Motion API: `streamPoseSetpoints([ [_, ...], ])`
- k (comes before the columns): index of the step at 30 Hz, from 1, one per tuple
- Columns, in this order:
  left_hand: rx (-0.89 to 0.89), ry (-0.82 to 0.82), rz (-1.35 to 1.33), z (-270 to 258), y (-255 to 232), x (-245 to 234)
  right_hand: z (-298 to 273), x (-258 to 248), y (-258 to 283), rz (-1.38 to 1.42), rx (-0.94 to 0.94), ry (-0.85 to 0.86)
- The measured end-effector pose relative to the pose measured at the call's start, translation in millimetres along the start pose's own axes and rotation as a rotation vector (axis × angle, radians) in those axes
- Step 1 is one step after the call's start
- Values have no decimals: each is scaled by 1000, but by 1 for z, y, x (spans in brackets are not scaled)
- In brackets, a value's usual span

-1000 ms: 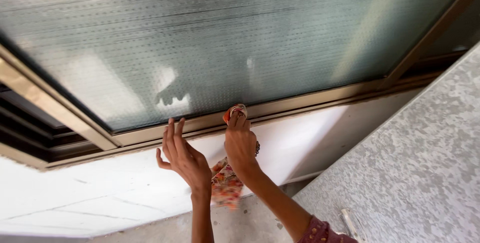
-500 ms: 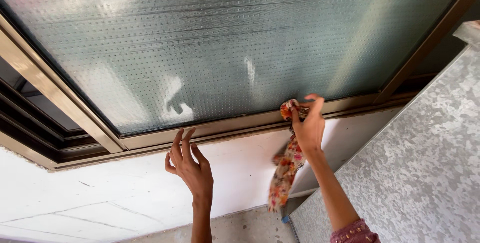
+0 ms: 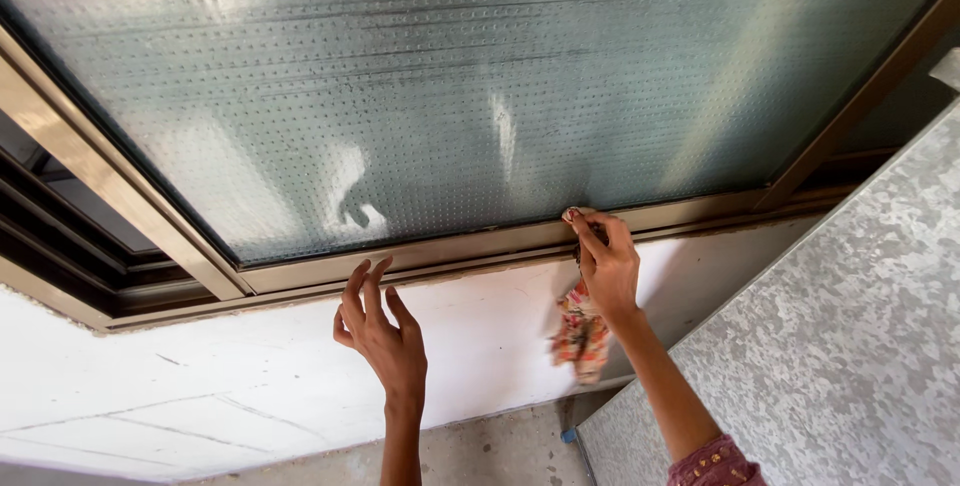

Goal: The person wipes a glass window pane with a cloth, applies spray from a bottle to the glass, and wipes the pane and its frame.

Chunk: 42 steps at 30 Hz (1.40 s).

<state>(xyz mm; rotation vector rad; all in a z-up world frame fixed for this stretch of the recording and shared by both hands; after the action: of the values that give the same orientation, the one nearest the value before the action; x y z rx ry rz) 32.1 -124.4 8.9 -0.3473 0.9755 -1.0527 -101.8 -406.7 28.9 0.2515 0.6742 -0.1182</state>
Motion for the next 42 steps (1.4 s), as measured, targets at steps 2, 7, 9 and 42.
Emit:
streamPoseSetpoints([
  [2, -16, -2, 4, 0, 1, -3, 2, 2, 2, 32, -44, 16],
  [7, -22, -23, -12, 1, 5, -14, 8, 41, 39, 61, -221, 85],
  [9, -5, -66, 26, 3, 9, -20, 8, 56, 65, 160, -257, 58],
  [42, -181, -313, 58, -12, 41, -141, 63, 173, 334, 455, -496, 293],
])
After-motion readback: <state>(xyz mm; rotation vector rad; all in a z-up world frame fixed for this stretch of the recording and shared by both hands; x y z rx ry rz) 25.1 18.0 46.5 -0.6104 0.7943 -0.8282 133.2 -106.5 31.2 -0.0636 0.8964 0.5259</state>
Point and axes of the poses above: each hand's wrist, its own z-axis towards the middle knuckle, its own x-axis out of the palm, y = z × x, the point moved 6 cm from there along z, towards the middle knuckle, and after that the axes turned 12 degrees about y, right-handed, at the moved point
